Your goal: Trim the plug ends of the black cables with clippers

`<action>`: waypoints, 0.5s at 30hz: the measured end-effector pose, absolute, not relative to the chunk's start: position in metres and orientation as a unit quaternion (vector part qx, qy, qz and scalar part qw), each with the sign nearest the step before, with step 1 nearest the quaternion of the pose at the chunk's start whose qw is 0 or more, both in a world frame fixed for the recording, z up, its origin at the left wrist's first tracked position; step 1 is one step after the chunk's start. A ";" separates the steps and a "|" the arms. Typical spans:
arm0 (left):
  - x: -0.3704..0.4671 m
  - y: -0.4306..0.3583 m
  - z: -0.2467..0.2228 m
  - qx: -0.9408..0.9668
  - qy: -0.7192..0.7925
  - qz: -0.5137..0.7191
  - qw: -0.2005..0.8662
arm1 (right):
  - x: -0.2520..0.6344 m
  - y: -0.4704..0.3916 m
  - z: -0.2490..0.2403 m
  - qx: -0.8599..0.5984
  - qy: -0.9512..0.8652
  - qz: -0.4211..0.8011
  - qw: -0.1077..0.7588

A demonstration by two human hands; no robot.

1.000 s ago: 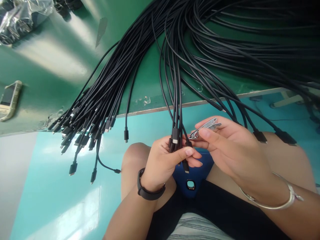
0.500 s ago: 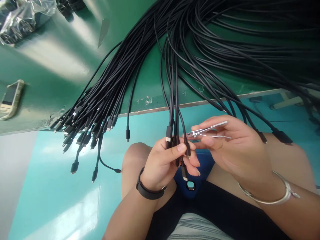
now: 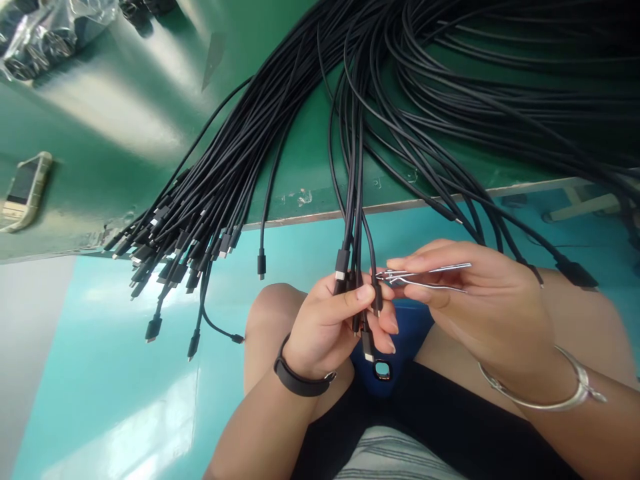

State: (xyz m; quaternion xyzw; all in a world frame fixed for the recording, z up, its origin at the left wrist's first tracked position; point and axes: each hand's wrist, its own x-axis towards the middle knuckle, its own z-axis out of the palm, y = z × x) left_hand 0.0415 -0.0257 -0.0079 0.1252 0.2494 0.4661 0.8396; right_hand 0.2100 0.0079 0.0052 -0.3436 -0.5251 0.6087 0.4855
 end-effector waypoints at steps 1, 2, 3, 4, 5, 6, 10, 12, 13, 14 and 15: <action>0.042 -0.026 -0.008 0.126 0.250 0.465 0.840 | 0.210 0.008 0.005 -0.346 -0.520 0.610 0.487; 0.042 -0.026 -0.009 0.127 0.250 0.465 0.840 | 0.210 0.008 0.005 -0.349 -0.513 0.612 0.490; 0.042 -0.026 -0.009 0.127 0.250 0.465 0.840 | 0.209 0.008 0.004 -0.353 -0.506 0.615 0.492; 0.042 -0.026 -0.009 0.126 0.249 0.465 0.840 | 0.209 0.008 0.003 -0.354 -0.497 0.620 0.494; 0.042 -0.026 -0.009 0.126 0.249 0.465 0.840 | 0.208 0.008 0.003 -0.352 -0.485 0.630 0.495; 0.042 -0.026 -0.009 0.126 0.248 0.464 0.841 | 0.207 0.008 0.002 -0.348 -0.472 0.641 0.495; 0.042 -0.026 -0.010 0.132 0.251 0.467 0.838 | 0.205 0.011 0.000 -0.356 -0.417 0.677 0.491; 0.041 -0.027 -0.010 0.132 0.258 0.470 0.834 | 0.205 0.014 0.001 -0.368 -0.404 0.679 0.491; 0.040 -0.027 -0.011 0.131 0.260 0.470 0.834 | 0.206 0.014 0.002 -0.369 -0.401 0.680 0.491; 0.040 -0.026 -0.011 0.129 0.257 0.467 0.836 | 0.206 0.015 0.003 -0.369 -0.400 0.681 0.490; 0.039 -0.026 -0.011 0.127 0.249 0.462 0.841 | 0.207 0.016 0.004 -0.369 -0.399 0.682 0.489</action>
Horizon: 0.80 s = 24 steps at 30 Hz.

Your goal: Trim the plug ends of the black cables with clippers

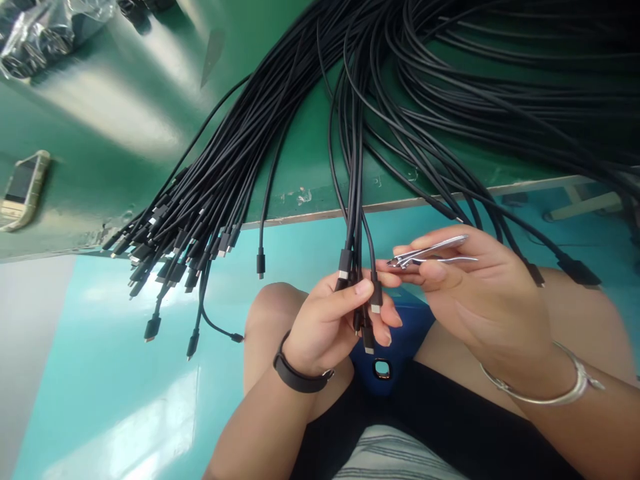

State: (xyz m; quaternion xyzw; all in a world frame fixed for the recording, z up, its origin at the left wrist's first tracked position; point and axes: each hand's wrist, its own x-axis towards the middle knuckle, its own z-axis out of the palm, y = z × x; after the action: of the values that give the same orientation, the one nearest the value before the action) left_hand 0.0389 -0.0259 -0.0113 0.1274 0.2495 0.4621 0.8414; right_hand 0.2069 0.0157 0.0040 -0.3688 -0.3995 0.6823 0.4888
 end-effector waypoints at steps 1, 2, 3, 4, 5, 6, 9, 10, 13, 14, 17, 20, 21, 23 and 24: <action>0.038 -0.025 -0.012 0.125 0.240 0.454 0.849 | 0.208 0.016 0.005 -0.369 -0.396 0.685 0.487; 0.038 -0.025 -0.012 0.123 0.232 0.446 0.856 | 0.208 0.016 0.006 -0.369 -0.391 0.690 0.485; 0.038 -0.024 -0.011 0.122 0.228 0.437 0.861 | 0.209 0.016 0.006 -0.370 -0.386 0.694 0.482; 0.039 -0.023 -0.011 0.121 0.230 0.430 0.865 | 0.209 0.015 0.007 -0.373 -0.381 0.697 0.479; 0.040 -0.023 -0.011 0.123 0.239 0.426 0.864 | 0.210 0.015 0.006 -0.375 -0.378 0.701 0.474; 0.041 -0.022 -0.011 0.130 0.255 0.426 0.858 | 0.211 0.014 0.006 -0.377 -0.378 0.705 0.466; 0.046 -0.024 -0.010 0.176 0.335 0.442 0.813 | 0.211 0.012 0.003 -0.385 -0.387 0.715 0.437; 0.048 -0.024 -0.010 0.196 0.365 0.447 0.793 | 0.211 0.012 0.001 -0.387 -0.387 0.718 0.430; 0.051 -0.027 -0.009 0.237 0.428 0.449 0.748 | 0.209 0.011 0.000 -0.400 -0.378 0.722 0.419; 0.051 -0.028 -0.009 0.245 0.436 0.448 0.741 | 0.208 0.011 -0.001 -0.407 -0.374 0.721 0.417; 0.052 -0.028 -0.009 0.252 0.438 0.453 0.735 | 0.207 0.012 -0.001 -0.431 -0.373 0.710 0.413; 0.052 -0.027 -0.008 0.249 0.432 0.459 0.735 | 0.205 0.013 -0.001 -0.417 -0.371 0.716 0.419; 0.052 -0.027 -0.008 0.247 0.433 0.460 0.735 | 0.205 0.013 -0.001 -0.409 -0.371 0.720 0.420; 0.053 -0.026 -0.007 0.245 0.433 0.459 0.736 | 0.205 0.013 -0.002 -0.406 -0.376 0.719 0.421; 0.053 -0.026 -0.007 0.244 0.435 0.459 0.736 | 0.205 0.013 -0.003 -0.411 -0.381 0.713 0.421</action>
State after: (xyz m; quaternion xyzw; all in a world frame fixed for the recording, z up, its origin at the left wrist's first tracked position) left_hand 0.0527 -0.0256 -0.0065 0.2436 0.4345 0.4589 0.7357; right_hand 0.2051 0.0132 -0.0028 -0.4114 -0.3812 0.7126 0.4214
